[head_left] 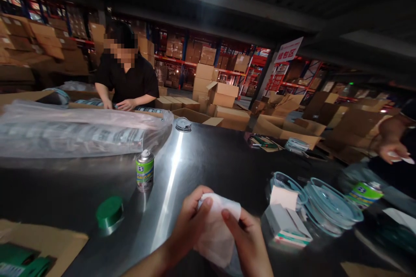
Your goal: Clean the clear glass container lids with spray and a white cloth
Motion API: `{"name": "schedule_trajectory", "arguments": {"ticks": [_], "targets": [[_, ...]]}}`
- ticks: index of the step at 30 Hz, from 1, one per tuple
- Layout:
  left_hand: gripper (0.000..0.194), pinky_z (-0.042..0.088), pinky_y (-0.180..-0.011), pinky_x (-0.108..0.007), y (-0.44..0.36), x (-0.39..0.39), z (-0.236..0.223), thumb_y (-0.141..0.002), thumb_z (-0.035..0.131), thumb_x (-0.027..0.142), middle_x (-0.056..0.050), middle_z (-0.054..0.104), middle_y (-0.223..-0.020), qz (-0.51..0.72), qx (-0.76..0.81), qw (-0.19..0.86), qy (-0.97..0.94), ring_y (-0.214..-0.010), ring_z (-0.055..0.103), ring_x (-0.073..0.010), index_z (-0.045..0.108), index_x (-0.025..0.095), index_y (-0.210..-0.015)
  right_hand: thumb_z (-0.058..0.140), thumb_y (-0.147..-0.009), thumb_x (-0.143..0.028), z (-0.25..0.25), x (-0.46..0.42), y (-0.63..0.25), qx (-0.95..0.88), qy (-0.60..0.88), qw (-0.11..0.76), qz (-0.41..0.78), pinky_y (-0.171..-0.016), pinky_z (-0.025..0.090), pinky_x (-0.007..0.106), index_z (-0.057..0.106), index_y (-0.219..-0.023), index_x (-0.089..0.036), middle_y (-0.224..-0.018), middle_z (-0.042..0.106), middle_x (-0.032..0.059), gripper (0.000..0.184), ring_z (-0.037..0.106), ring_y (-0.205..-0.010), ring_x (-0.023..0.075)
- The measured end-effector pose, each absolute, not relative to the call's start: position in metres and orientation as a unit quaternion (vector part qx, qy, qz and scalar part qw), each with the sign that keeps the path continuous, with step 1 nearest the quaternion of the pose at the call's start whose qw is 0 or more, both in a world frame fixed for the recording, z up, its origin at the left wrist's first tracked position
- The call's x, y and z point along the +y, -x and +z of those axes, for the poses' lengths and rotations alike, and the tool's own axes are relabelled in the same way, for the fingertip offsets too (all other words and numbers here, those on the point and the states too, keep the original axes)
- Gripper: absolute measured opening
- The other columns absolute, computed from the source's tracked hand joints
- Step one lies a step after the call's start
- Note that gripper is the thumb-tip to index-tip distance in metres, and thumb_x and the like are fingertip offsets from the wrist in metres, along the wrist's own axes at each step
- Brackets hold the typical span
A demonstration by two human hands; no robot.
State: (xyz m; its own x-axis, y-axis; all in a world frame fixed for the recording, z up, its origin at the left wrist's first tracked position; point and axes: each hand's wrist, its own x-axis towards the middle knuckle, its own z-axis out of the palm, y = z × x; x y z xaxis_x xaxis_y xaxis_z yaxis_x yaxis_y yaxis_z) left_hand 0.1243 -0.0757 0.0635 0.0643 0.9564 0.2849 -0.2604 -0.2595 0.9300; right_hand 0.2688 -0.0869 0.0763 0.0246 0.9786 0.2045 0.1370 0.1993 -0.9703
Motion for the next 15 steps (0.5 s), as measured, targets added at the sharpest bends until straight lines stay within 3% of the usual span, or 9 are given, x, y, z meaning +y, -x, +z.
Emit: {"name": "schedule_trajectory", "arguments": {"ticks": [8, 11, 13, 15], "targets": [[0.034, 0.035, -0.049, -0.019, -0.139, -0.074, 0.065, -0.074, 0.069, 0.046, 0.003, 0.052, -0.062, 0.576, 0.261, 0.692, -0.348, -0.053, 0.046, -0.008, 0.053, 0.016, -0.076, 0.069, -0.076, -0.048, 0.075, -0.097, -0.257, -0.496, 0.439, 0.599, 0.45, -0.057, 0.045, 0.023, 0.075, -0.085, -0.019, -0.076, 0.064, 0.0038, 0.031, 0.057, -0.069, 0.0175], [0.038, 0.033, -0.049, -0.019, -0.146, -0.076, 0.069, -0.064, 0.078, 0.043, 0.002, 0.053, -0.06, 0.547, 0.254, 0.735, -0.311, -0.051, 0.047, -0.0081, 0.055, 0.015, -0.075, 0.07, -0.074, -0.051, 0.076, -0.099, -0.248, -0.455, 0.428, 0.616, 0.48, -0.074, 0.05, 0.028, 0.074, -0.095, -0.02, -0.091, 0.069, 0.0073, 0.037, 0.063, -0.089, 0.023], [0.038, 0.033, -0.049, -0.02, -0.15, -0.077, 0.071, -0.057, 0.082, 0.038, 0.002, 0.055, -0.059, 0.534, 0.264, 0.75, -0.288, -0.052, 0.049, -0.0094, 0.056, 0.015, -0.074, 0.071, -0.072, -0.054, 0.074, -0.098, -0.242, -0.445, 0.438, 0.616, 0.48, -0.09, 0.048, 0.033, 0.074, -0.099, -0.02, -0.1, 0.071, 0.0092, 0.043, 0.062, -0.102, 0.0264], [0.041, 0.032, -0.049, -0.021, -0.154, -0.077, 0.071, -0.049, 0.086, 0.034, 0.003, 0.054, -0.056, 0.539, 0.274, 0.751, -0.265, -0.05, 0.048, -0.0096, 0.054, 0.016, -0.069, 0.07, -0.071, -0.058, 0.07, -0.097, -0.237, -0.439, 0.454, 0.613, 0.475, -0.093, 0.048, 0.034, 0.074, -0.099, -0.02, -0.1, 0.072, 0.0097, 0.048, 0.063, -0.103, 0.0279]]}}
